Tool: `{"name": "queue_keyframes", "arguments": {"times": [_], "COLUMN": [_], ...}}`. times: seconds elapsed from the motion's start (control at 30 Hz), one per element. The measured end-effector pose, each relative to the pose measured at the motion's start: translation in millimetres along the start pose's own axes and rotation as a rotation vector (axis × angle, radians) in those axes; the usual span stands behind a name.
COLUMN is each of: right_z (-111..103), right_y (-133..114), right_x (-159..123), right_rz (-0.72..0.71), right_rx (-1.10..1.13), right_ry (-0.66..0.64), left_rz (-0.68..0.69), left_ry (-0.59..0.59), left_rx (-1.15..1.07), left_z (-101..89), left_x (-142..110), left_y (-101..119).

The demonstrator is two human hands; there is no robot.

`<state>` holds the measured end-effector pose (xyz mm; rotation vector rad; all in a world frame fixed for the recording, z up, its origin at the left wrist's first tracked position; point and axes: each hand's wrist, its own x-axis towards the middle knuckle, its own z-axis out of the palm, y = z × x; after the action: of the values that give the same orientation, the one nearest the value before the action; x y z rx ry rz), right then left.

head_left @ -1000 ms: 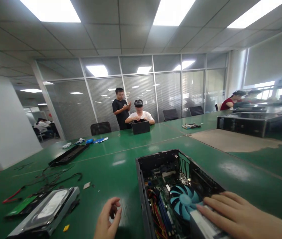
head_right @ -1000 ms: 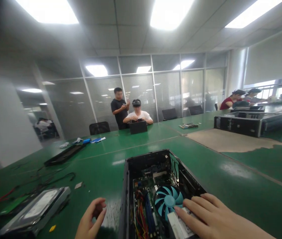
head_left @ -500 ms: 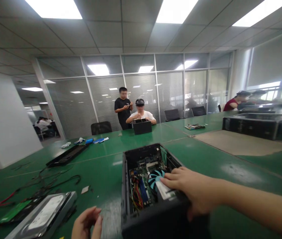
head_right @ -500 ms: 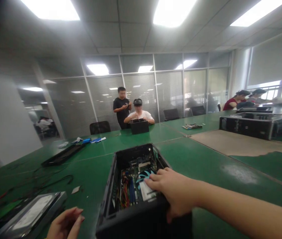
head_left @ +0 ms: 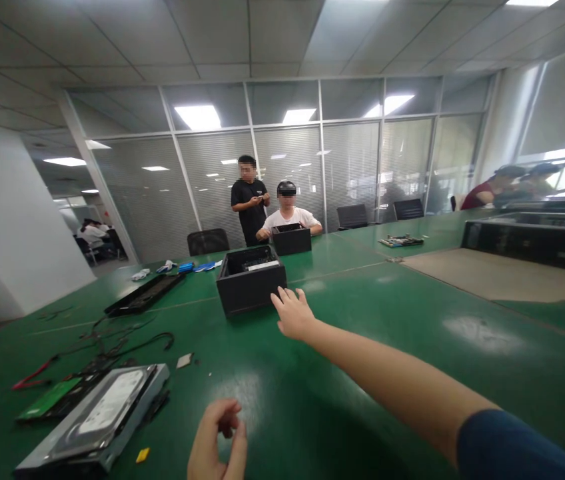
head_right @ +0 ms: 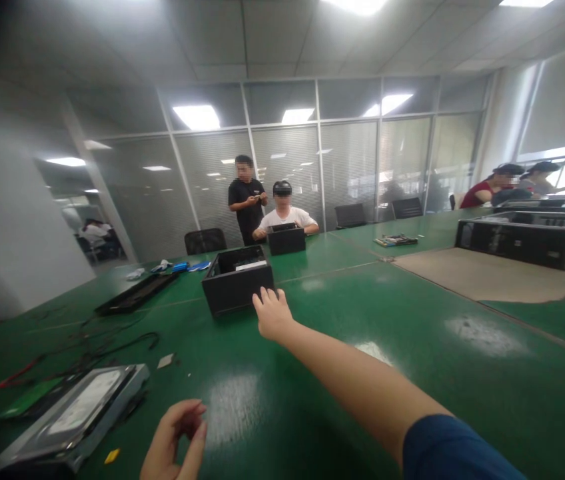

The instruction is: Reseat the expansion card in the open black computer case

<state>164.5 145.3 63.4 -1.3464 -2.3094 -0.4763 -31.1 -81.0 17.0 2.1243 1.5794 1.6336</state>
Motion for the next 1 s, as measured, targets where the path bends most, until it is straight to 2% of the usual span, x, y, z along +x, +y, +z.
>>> {"name": "queue_keyframes", "arguments": {"times": [0.1,0.3,0.43,0.53,0.63,0.77,0.9,1.0], "right_z": [-18.2,-65.2,-92.6,-107.4,-110.9,-95.2,-77.7,-77.9], "right_y": [30.2,97.5,135.5,161.1,184.1,202.9,202.0,196.6], "right_x": [-25.1,-75.4,-103.8,-115.8,-115.8,-94.7,-61.4,-45.1], "right_rz": [-0.008,0.088,0.107,0.113,0.086,0.071,0.196,0.263], "right_rx": [0.003,-0.001,-0.009,-0.019,-0.029,0.005,-0.012,-0.033], "right_ry": [-0.004,0.009,0.043,0.062,0.064,-0.037,-0.092,-0.071], "left_rz": [-0.002,0.031,0.013,-0.003,-0.012,-0.007,-0.015,-0.035], "left_ry": [-0.064,-0.201,-0.241,-0.227,-0.214,-0.212,-0.227,-0.228], "left_rx": [-0.021,-0.028,-0.023,-0.011,0.004,0.009,0.012,0.020], "left_z": [4.6,11.1,15.1,17.9,18.2,15.5,11.6,6.9], "left_x": [-0.5,-3.0,-4.1,-4.9,-4.4,-0.7,2.0,1.8], "left_y": [8.0,17.5,11.7,3.3,-3.1,-4.3,2.1,10.1]}}
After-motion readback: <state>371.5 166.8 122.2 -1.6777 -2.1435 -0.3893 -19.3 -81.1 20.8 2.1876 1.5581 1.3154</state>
